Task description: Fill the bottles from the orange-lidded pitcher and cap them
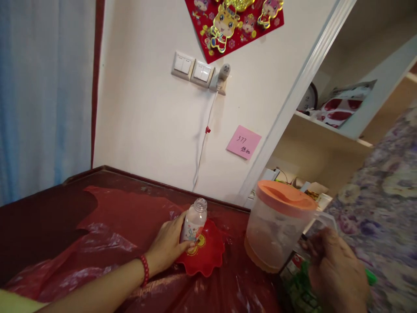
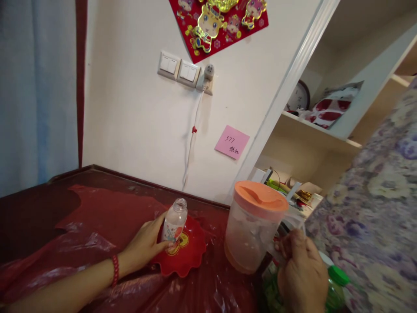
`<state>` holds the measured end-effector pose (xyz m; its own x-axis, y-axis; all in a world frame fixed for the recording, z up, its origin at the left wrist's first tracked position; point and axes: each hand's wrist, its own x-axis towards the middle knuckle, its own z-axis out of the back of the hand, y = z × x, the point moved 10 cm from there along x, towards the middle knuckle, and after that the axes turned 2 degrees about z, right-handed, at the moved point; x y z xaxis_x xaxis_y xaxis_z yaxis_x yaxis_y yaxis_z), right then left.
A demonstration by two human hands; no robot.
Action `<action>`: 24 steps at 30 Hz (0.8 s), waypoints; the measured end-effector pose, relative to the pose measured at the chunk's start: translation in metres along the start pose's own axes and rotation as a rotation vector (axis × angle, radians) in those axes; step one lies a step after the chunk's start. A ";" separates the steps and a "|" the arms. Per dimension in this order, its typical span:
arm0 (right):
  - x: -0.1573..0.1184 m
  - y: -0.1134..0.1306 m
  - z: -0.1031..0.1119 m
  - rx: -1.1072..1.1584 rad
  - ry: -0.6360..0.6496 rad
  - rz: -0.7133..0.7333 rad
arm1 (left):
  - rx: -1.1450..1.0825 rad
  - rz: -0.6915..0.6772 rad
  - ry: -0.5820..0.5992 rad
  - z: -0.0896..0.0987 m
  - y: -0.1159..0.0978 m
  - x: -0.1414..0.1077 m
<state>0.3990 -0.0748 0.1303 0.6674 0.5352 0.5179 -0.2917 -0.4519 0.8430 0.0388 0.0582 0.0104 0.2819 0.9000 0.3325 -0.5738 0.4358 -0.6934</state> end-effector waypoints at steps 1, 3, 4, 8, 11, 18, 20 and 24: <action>0.001 0.003 -0.003 -0.031 0.009 -0.015 | 0.006 0.006 0.000 0.000 0.001 0.000; 0.000 0.005 -0.010 -0.108 0.032 -0.058 | 0.018 0.015 0.003 -0.001 0.002 0.000; -0.001 0.006 -0.015 -0.160 0.061 -0.071 | 0.023 0.013 0.004 -0.001 0.002 0.000; -0.006 0.006 -0.043 -0.242 0.215 -0.063 | 0.036 -0.012 0.003 -0.001 0.001 -0.002; -0.007 0.009 -0.064 -0.244 0.307 -0.036 | 0.039 -0.012 -0.008 0.000 0.001 -0.003; -0.002 0.031 -0.097 -0.260 0.385 0.100 | 0.041 -0.004 0.010 0.001 -0.002 -0.007; 0.002 0.032 -0.102 -0.275 0.394 0.104 | 0.047 -0.003 0.008 0.001 -0.002 -0.008; 0.010 0.037 -0.112 -0.298 0.418 0.144 | 0.053 -0.019 0.015 -0.001 0.000 -0.008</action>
<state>0.3182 -0.0062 0.1828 0.2941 0.7488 0.5940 -0.5832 -0.3518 0.7322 0.0377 0.0507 0.0071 0.3042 0.8916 0.3354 -0.6083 0.4527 -0.6519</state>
